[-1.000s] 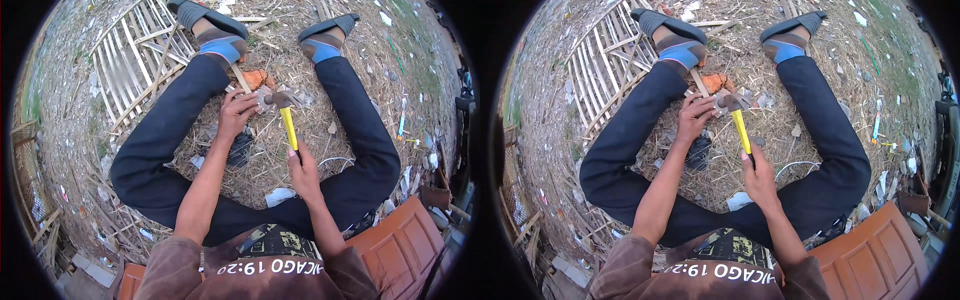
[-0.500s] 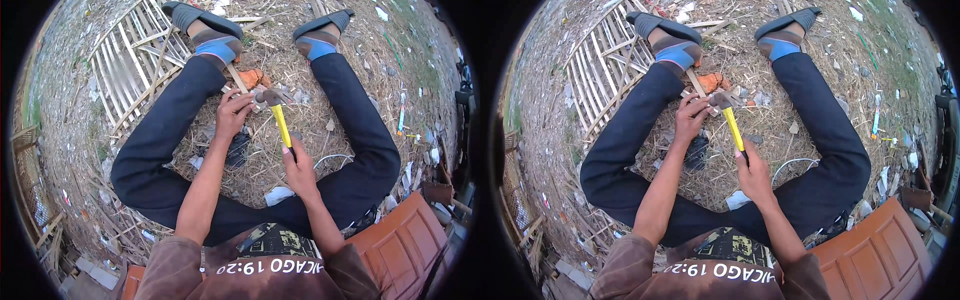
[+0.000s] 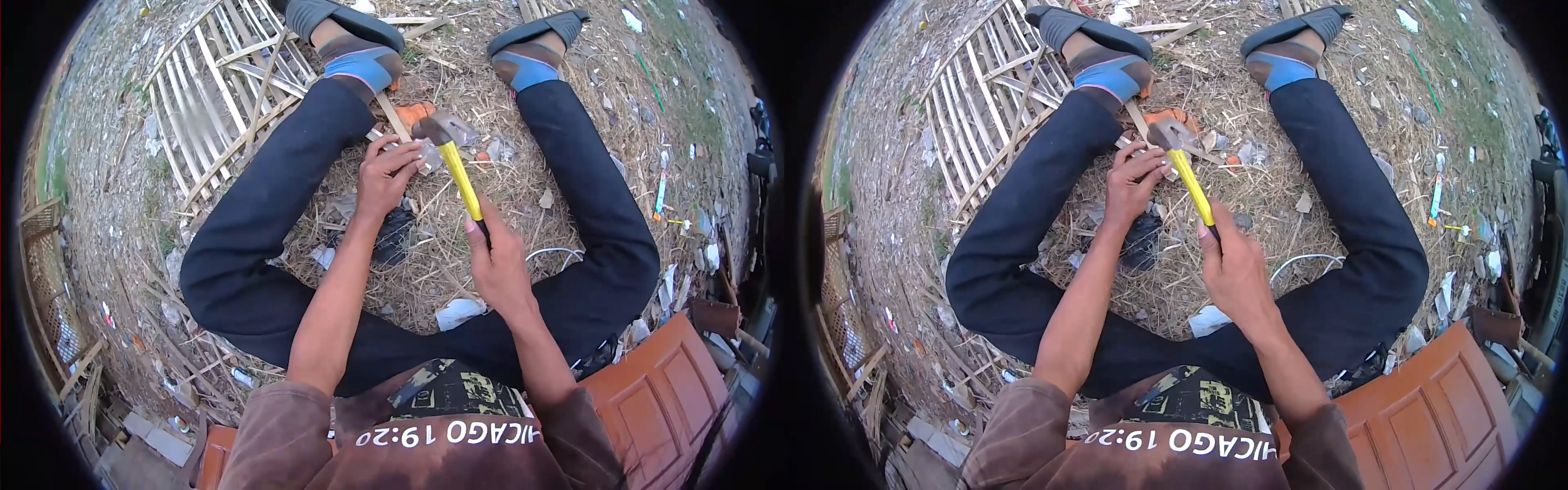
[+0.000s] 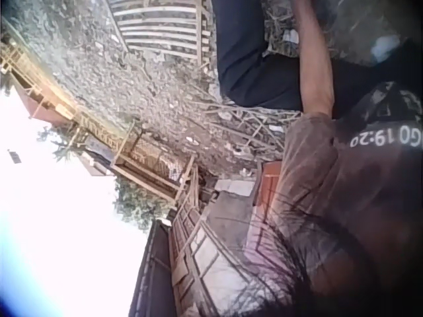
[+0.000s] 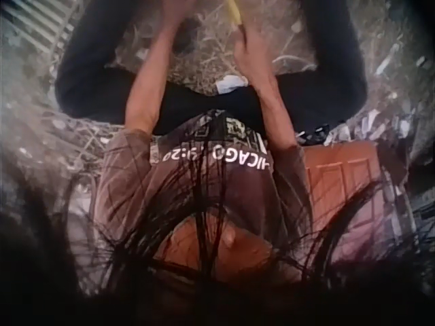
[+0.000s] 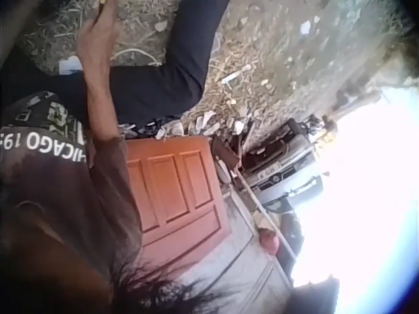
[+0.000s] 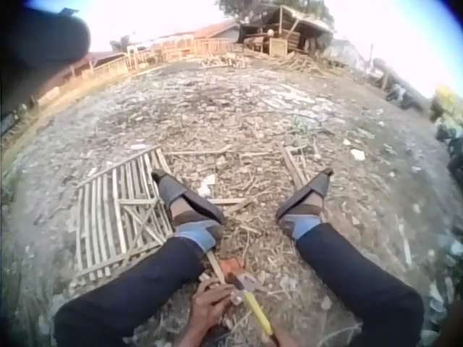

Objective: The person constructs a star-shaped structure by assembling thin bamboo strips, securing joints with a hammer and small nails, and checking the alignment of the components.

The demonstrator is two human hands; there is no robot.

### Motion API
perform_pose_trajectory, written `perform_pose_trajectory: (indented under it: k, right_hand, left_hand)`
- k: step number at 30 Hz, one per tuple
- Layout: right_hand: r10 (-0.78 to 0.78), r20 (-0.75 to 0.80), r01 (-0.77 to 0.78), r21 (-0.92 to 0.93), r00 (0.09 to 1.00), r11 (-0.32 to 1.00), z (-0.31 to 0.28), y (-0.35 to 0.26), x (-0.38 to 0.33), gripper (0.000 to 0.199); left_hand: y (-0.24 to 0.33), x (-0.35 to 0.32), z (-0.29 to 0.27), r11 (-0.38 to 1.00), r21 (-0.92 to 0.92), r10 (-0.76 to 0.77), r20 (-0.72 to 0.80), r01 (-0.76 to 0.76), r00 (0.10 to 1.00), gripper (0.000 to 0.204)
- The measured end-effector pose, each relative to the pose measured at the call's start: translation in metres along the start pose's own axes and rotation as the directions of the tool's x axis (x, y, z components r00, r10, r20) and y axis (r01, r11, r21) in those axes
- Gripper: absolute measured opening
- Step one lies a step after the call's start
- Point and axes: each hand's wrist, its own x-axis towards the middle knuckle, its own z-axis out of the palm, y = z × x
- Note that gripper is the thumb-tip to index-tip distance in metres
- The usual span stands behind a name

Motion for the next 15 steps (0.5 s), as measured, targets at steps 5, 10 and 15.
perform_pose_trajectory:
  k: [5,10,15]
  right_hand:
    - [0.013,-0.017,-0.014,-0.038,1.0,0.999,0.004,0.006,0.001,0.034]
    - [-0.051,-0.045,0.053,0.052,0.998,0.997,-0.007,-0.011,-0.001,0.035]
    - [0.087,-0.026,-0.084,0.087,0.996,0.993,0.015,0.029,-0.014,0.036]
  left_hand:
    - [0.001,0.003,0.001,1.0,0.013,-0.024,0.0,0.024,1.0,0.019]
    - [-0.003,0.002,-0.002,1.0,0.013,-0.007,0.011,0.007,1.0,0.019]
    - [0.004,0.003,0.003,0.999,0.0,-0.053,-0.004,0.053,0.999,0.021]
